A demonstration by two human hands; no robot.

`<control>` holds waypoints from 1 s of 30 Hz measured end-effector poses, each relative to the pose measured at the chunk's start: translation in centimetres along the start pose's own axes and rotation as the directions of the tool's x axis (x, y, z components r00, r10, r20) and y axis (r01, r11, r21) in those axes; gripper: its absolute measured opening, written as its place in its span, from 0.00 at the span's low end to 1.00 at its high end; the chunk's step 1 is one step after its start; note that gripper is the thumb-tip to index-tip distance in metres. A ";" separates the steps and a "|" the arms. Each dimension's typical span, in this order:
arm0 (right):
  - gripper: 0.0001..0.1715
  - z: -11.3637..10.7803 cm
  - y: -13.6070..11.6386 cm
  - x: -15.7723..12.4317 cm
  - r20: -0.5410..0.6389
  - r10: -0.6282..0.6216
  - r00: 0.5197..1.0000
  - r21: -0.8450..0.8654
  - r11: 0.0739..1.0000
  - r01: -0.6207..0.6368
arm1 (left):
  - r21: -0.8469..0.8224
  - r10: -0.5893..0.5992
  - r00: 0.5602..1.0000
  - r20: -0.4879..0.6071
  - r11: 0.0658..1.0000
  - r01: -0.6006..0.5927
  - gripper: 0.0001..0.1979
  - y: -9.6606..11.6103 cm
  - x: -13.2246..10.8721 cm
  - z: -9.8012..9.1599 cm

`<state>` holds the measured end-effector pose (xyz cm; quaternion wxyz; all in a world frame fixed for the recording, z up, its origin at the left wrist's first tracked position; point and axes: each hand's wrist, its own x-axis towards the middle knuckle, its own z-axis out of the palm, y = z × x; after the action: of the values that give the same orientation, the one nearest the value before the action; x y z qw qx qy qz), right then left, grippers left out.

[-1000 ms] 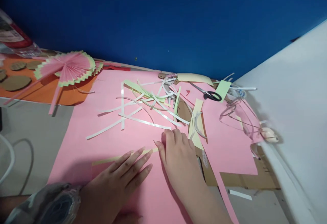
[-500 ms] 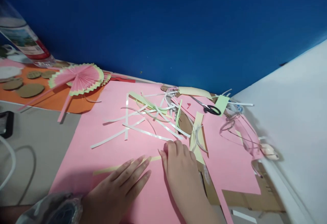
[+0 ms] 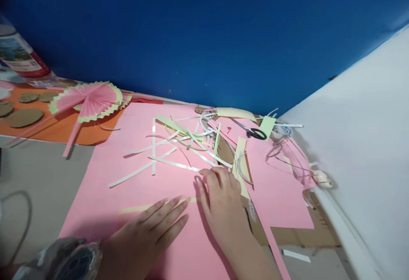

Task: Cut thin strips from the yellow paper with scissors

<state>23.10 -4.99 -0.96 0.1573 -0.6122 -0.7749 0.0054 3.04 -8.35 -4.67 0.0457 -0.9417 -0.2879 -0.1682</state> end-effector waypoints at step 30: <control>0.10 -2.1 -0.5 6.2 0.082 -0.144 0.986 0.007 0.990 0.144 | -0.247 0.041 0.992 0.120 0.969 -0.010 0.38 -0.5 -0.7 0.8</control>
<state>21.86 0.42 2.61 0.1254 -0.5539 -0.8229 0.0196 2.45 -8.18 -5.66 -0.0873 -0.9524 -0.2549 -0.1430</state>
